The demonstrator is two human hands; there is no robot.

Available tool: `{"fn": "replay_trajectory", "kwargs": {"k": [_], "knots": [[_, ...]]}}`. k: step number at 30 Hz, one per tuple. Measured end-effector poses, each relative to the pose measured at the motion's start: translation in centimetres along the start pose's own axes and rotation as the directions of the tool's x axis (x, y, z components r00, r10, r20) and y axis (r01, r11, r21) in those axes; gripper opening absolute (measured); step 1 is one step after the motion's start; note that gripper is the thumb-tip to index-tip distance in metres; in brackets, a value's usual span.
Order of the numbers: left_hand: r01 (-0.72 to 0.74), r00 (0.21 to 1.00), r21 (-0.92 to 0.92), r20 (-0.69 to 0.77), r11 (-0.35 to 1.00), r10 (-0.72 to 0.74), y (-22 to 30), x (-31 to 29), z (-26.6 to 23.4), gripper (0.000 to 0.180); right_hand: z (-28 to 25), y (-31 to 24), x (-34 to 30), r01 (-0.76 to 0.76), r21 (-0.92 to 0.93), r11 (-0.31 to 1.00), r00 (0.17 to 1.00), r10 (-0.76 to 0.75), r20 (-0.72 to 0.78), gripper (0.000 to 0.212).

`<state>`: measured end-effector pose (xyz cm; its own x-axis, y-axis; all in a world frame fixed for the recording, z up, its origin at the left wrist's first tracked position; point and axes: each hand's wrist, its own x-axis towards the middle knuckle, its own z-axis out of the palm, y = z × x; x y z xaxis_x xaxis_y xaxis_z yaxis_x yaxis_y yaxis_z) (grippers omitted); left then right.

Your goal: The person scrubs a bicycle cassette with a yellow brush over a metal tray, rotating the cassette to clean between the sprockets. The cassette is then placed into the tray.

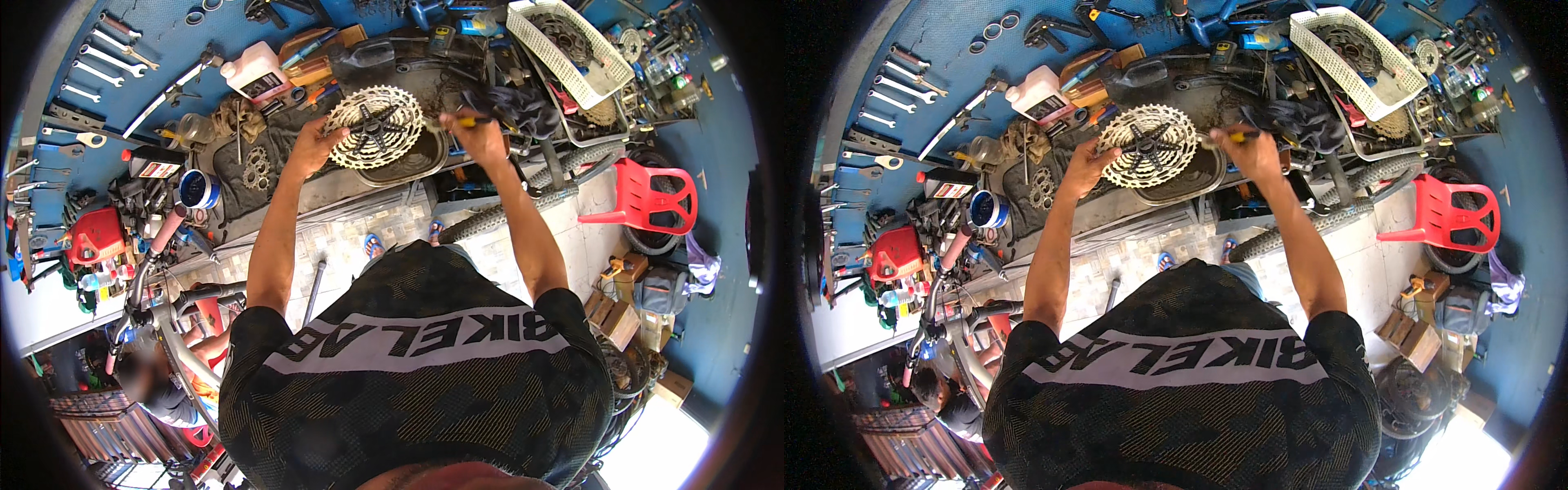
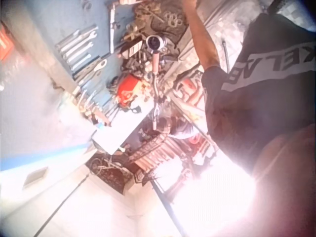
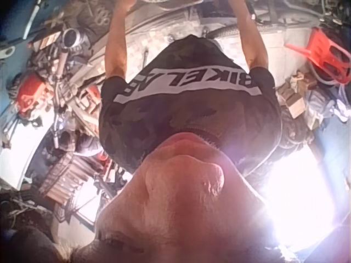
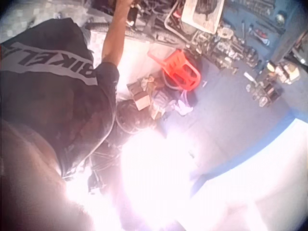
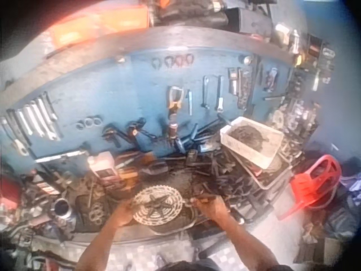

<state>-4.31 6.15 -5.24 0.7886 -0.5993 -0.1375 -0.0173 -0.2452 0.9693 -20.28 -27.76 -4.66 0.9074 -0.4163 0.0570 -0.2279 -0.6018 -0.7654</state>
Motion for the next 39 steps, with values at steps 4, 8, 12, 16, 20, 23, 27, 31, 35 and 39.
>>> {"fn": "replay_trajectory", "kwargs": {"k": [4, 8, 12, 16, 20, 23, 27, 31, 35, 39], "knots": [[-0.040, 0.999, -0.200, -0.043, 0.979, 0.031, 0.7, -1.3, -0.1, 0.040, 3.5, 1.3, -3.9, 0.398, -0.258, 0.880, 0.917, -0.392, 0.079, 0.040], [-0.034, 0.999, -0.142, -0.025, 0.989, 0.031, 2.4, -2.0, -0.3, 0.040, 3.1, 1.7, -3.2, 0.300, -0.086, 0.950, 0.952, -0.304, -0.032, 0.038], [-0.025, 1.000, -0.019, 0.009, 0.999, 0.026, 2.3, -2.1, -0.2, 0.036, -0.1, 0.0, 0.1, 0.054, 0.151, 0.987, 0.998, -0.050, -0.031, 0.037], [0.064, 0.995, 0.208, 0.065, 0.976, -0.079, 4.0, -1.6, 0.9, 0.039, -1.8, -8.0, -0.8, 0.205, 0.280, 0.938, 0.979, -0.191, -0.076, 0.032], [-0.185, 0.980, 0.281, 0.122, 0.942, 0.156, 4.6, -0.8, 2.6, 0.039, 0.5, -13.1, -1.6, 0.759, 0.186, 0.625, 0.651, -0.742, -0.163, 0.019], [-0.113, 0.991, 0.253, 0.092, 0.961, 0.092, 4.3, -0.6, 2.3, 0.049, 1.0, -10.6, -0.8, 0.669, 0.130, 0.732, 0.742, -0.645, -0.183, 0.018], [-0.068, 0.994, 0.267, 0.102, 0.961, 0.042, 6.7, -1.3, 2.8, 0.040, 0.8, -8.3, -0.2, 0.492, 0.120, 0.862, 0.861, -0.462, -0.214, 0.018], [-0.154, 0.983, 0.193, 0.125, 0.969, 0.131, 5.3, -0.2, 3.4, 0.039, 1.7, -12.5, -2.1, 0.648, 0.256, 0.717, 0.761, -0.622, -0.185, 0.020], [-0.114, 0.984, 0.249, 0.163, 0.962, 0.074, 6.0, -0.6, 2.6, 0.040, 0.7, -8.4, -0.2, 0.459, 0.125, 0.880, 0.866, -0.412, -0.283, 0.021], [-0.128, 0.985, 0.228, 0.144, 0.965, 0.097, 5.6, -0.2, 3.2, 0.043, 2.0, -10.8, -1.4, 0.597, 0.171, 0.784, 0.797, -0.556, -0.234, 0.020]]}}
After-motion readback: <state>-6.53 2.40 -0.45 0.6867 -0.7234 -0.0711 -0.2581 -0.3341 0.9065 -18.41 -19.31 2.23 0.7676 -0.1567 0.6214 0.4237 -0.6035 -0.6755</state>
